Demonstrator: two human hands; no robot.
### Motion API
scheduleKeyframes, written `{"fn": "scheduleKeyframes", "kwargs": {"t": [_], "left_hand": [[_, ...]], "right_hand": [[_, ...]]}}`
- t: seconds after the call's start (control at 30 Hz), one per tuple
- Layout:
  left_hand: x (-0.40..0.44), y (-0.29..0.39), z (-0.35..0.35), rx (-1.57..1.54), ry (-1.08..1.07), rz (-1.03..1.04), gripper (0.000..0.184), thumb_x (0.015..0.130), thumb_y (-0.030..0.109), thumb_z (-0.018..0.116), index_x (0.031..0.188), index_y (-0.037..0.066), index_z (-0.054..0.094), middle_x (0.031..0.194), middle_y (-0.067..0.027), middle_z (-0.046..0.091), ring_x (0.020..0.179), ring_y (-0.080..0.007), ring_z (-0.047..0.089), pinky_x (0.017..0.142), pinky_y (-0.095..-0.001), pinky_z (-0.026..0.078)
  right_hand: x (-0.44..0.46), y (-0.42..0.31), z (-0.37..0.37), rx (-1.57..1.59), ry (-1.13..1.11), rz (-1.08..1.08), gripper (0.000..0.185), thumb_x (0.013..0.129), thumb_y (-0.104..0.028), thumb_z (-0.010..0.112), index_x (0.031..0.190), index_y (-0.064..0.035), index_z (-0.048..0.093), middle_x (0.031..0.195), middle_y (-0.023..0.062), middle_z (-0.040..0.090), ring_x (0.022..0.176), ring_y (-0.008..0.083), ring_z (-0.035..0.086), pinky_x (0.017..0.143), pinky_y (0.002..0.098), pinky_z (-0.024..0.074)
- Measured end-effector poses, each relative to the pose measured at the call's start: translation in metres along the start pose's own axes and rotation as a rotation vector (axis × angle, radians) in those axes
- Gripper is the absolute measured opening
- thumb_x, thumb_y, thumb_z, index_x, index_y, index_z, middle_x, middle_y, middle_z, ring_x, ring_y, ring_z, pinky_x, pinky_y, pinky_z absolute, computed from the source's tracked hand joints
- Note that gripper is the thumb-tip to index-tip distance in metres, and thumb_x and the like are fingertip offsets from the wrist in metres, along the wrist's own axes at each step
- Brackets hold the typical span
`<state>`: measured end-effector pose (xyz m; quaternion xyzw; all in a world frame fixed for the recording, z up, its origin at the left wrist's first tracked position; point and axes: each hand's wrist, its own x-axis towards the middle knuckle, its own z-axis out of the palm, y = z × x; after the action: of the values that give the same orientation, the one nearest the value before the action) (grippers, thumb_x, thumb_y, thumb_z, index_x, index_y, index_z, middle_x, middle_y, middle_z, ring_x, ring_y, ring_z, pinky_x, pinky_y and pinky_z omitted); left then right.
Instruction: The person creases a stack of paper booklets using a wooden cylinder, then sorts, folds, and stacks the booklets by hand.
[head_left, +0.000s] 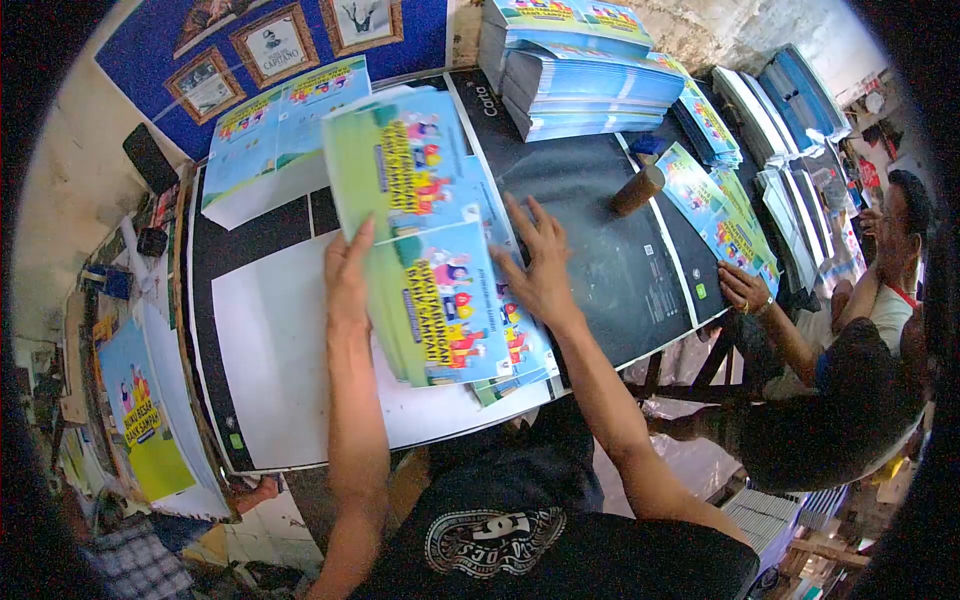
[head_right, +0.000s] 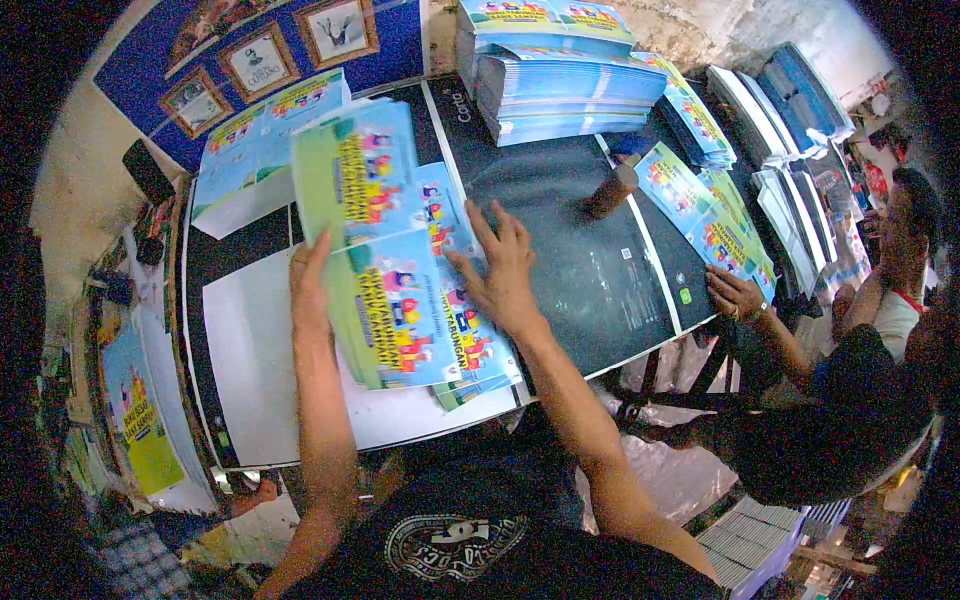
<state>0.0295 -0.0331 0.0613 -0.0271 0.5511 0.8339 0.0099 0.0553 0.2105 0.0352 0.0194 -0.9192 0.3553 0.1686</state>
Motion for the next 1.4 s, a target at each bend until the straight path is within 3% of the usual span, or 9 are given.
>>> {"fn": "scheduleKeyframes", "kwargs": {"t": [0.1, 0.2, 0.4, 0.53, 0.7, 0.83, 0.9, 0.97, 1.4], "left_hand": [[-0.007, -0.014, 0.026, 0.189, -0.016, -0.036, 0.037, 0.097, 0.031, 0.065, 0.114, -0.001, 0.067, 0.103, -0.0071, 0.071, 0.086, -0.0109, 0.066, 0.076, -0.0266, 0.053], [-0.012, -0.016, 0.036, 0.199, -0.042, -0.086, 0.037, 0.097, 0.032, 0.065, 0.114, -0.002, 0.067, 0.102, -0.0071, 0.071, 0.086, -0.0104, 0.065, 0.076, -0.0266, 0.052], [-0.003, -0.005, 0.013, 0.108, -0.003, -0.071, 0.036, 0.097, 0.031, 0.064, 0.115, 0.000, 0.068, 0.102, -0.0065, 0.072, 0.084, -0.0094, 0.067, 0.074, -0.0251, 0.052], [0.001, 0.012, -0.007, -0.059, 0.102, -0.009, 0.036, 0.098, 0.030, 0.062, 0.115, -0.001, 0.067, 0.101, -0.0067, 0.072, 0.083, -0.0106, 0.068, 0.073, -0.0236, 0.053], [-0.003, 0.009, 0.002, 0.031, 0.075, -0.071, 0.036, 0.098, 0.032, 0.062, 0.113, 0.000, 0.068, 0.097, -0.0066, 0.073, 0.078, -0.0114, 0.069, 0.070, -0.0244, 0.054], [-0.012, -0.004, 0.036, 0.029, 0.060, -0.179, 0.034, 0.097, 0.033, 0.063, 0.108, 0.001, 0.069, 0.092, -0.0055, 0.073, 0.075, -0.0100, 0.068, 0.067, -0.0241, 0.054], [-0.013, -0.015, 0.040, -0.001, 0.003, -0.229, 0.035, 0.097, 0.033, 0.063, 0.109, 0.001, 0.069, 0.093, -0.0061, 0.073, 0.073, -0.0101, 0.068, 0.067, -0.0240, 0.054], [-0.011, -0.030, 0.043, -0.127, -0.056, -0.287, 0.036, 0.098, 0.033, 0.061, 0.111, 0.000, 0.068, 0.096, -0.0074, 0.073, 0.074, -0.0114, 0.069, 0.067, -0.0245, 0.055], [-0.015, -0.031, 0.050, -0.135, -0.128, -0.244, 0.046, 0.100, 0.039, 0.057, 0.115, -0.004, 0.065, 0.102, -0.0124, 0.072, 0.082, -0.0145, 0.071, 0.071, -0.0263, 0.057]], "right_hand": [[0.004, 0.032, 0.013, 0.692, -0.156, 0.127, 0.048, 0.095, -0.028, 0.063, 0.137, -0.0063, 0.057, 0.151, 0.0203, 0.042, 0.137, 0.0372, 0.038, 0.114, 0.0487, 0.0280], [0.008, 0.037, 0.010, 0.798, -0.190, 0.207, 0.035, 0.095, -0.029, 0.064, 0.116, -0.0017, 0.070, 0.150, 0.0195, 0.045, 0.136, 0.0336, 0.040, 0.113, 0.0422, 0.0297], [0.010, 0.024, -0.002, 0.868, -0.226, 0.207, 0.032, 0.091, -0.033, 0.070, 0.096, -0.0019, 0.077, 0.144, 0.0240, 0.049, 0.134, 0.0344, 0.045, 0.111, 0.0424, 0.0334], [0.002, 0.022, -0.003, -0.081, -0.046, 0.018, 0.039, 0.087, -0.029, 0.073, 0.119, -0.0070, 0.069, 0.147, 0.0200, 0.044, 0.138, 0.0382, 0.036, 0.108, 0.0566, 0.0294], [-0.003, 0.003, 0.000, -0.167, -0.028, -0.067, 0.049, 0.090, -0.032, 0.068, 0.137, -0.0205, 0.059, 0.150, 0.0173, 0.039, 0.139, 0.0374, 0.032, 0.110, 0.0553, 0.0264], [0.005, 0.021, 0.003, 0.593, -0.160, 0.104, 0.046, 0.100, -0.042, 0.051, 0.125, -0.0070, 0.067, 0.148, 0.0199, 0.043, 0.139, 0.0371, 0.034, 0.116, 0.0466, 0.0245], [0.003, 0.031, 0.015, 0.775, -0.147, 0.232, 0.046, 0.100, -0.041, 0.053, 0.120, -0.0031, 0.070, 0.148, 0.0212, 0.043, 0.140, 0.0372, 0.034, 0.116, 0.0462, 0.0252], [0.003, 0.012, -0.003, 0.478, -0.238, 0.152, 0.047, 0.097, -0.041, 0.059, 0.116, -0.0003, 0.071, 0.149, 0.0239, 0.043, 0.140, 0.0372, 0.035, 0.115, 0.0444, 0.0274], [0.005, 0.011, -0.007, 0.722, -0.286, 0.211, 0.041, 0.093, -0.034, 0.067, 0.112, 0.0029, 0.072, 0.146, 0.0271, 0.044, 0.136, 0.0381, 0.042, 0.114, 0.0455, 0.0311]]}}
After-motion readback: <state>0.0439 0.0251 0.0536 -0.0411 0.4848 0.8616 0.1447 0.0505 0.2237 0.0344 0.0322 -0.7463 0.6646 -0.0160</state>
